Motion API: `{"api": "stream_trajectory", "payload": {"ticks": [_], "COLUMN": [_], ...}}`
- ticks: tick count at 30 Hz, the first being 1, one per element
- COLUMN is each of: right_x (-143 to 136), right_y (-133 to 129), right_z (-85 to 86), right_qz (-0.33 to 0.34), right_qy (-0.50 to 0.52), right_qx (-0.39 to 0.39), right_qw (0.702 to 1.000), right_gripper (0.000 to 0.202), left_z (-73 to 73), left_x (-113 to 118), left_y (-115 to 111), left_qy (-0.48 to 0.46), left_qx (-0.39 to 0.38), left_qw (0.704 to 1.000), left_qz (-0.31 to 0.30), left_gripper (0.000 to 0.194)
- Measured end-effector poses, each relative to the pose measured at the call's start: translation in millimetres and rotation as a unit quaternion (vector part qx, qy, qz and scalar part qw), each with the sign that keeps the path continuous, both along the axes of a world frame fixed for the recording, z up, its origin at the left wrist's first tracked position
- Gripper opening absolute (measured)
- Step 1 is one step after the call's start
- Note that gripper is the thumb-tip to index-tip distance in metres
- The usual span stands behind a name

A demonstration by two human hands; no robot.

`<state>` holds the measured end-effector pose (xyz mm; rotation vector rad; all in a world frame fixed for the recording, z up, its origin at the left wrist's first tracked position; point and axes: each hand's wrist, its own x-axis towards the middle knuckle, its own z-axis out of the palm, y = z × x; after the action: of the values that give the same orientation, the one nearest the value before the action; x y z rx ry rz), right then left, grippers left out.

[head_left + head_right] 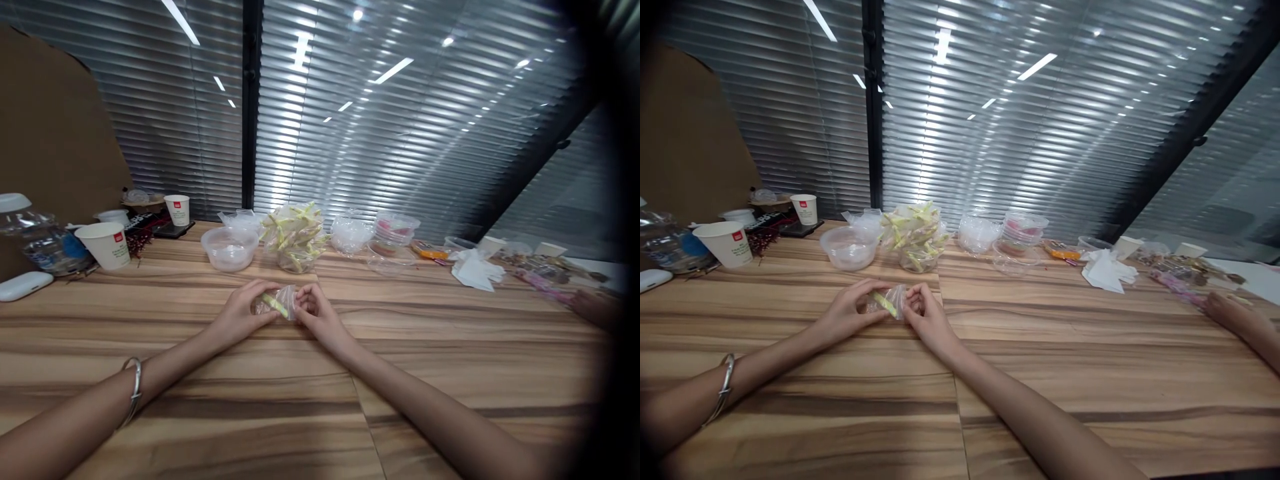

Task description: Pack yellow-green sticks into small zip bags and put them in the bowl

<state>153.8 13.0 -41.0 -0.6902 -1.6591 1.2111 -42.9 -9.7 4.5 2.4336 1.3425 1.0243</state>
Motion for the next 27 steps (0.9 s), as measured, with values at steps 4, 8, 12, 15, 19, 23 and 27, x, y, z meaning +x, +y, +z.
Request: {"api": "stream_trajectory", "payload": {"ticks": [4,8,12,15,19,23,27], "right_x": [0.4,3.1,10.1,13.5,14.6,15.4,14.3], "right_y": [1.1,-0.3,-5.4,-5.0,3.0,6.0,1.4], "right_z": [1.5,10.9,20.0,17.2,11.0,12.4,14.1], "right_qz": [0.008,0.031,0.117,0.125,0.152,0.145,0.121], "right_qy": [-0.070,-0.109,-0.132,-0.148,-0.090,-0.013,0.045], "right_qx": [0.065,0.085,0.085,0.076,0.021,-0.041,-0.105], "right_qw": [0.995,0.990,0.981,0.978,0.984,0.989,0.986], "right_gripper": [0.027,0.030,0.031,0.031,0.031,0.027,0.026], "left_z": [-0.3,2.1,1.0,-1.4,0.5,2.6,0.7], "left_x": [-0.9,-0.7,-0.7,-0.3,0.6,-0.2,-0.6], "left_y": [0.3,-3.1,-9.2,-10.3,-6.1,-2.5,-2.0], "left_qy": [0.001,0.003,0.038,0.078,0.085,0.060,0.030], "left_qx": [0.020,0.040,0.078,0.099,0.079,0.069,0.078], "left_qw": [1.000,0.999,0.996,0.990,0.993,0.996,0.996], "left_qz": [-0.007,-0.015,-0.031,-0.058,-0.019,0.025,0.039], "left_gripper": [0.037,0.034,0.032,0.036,0.049,0.046,0.058]}}
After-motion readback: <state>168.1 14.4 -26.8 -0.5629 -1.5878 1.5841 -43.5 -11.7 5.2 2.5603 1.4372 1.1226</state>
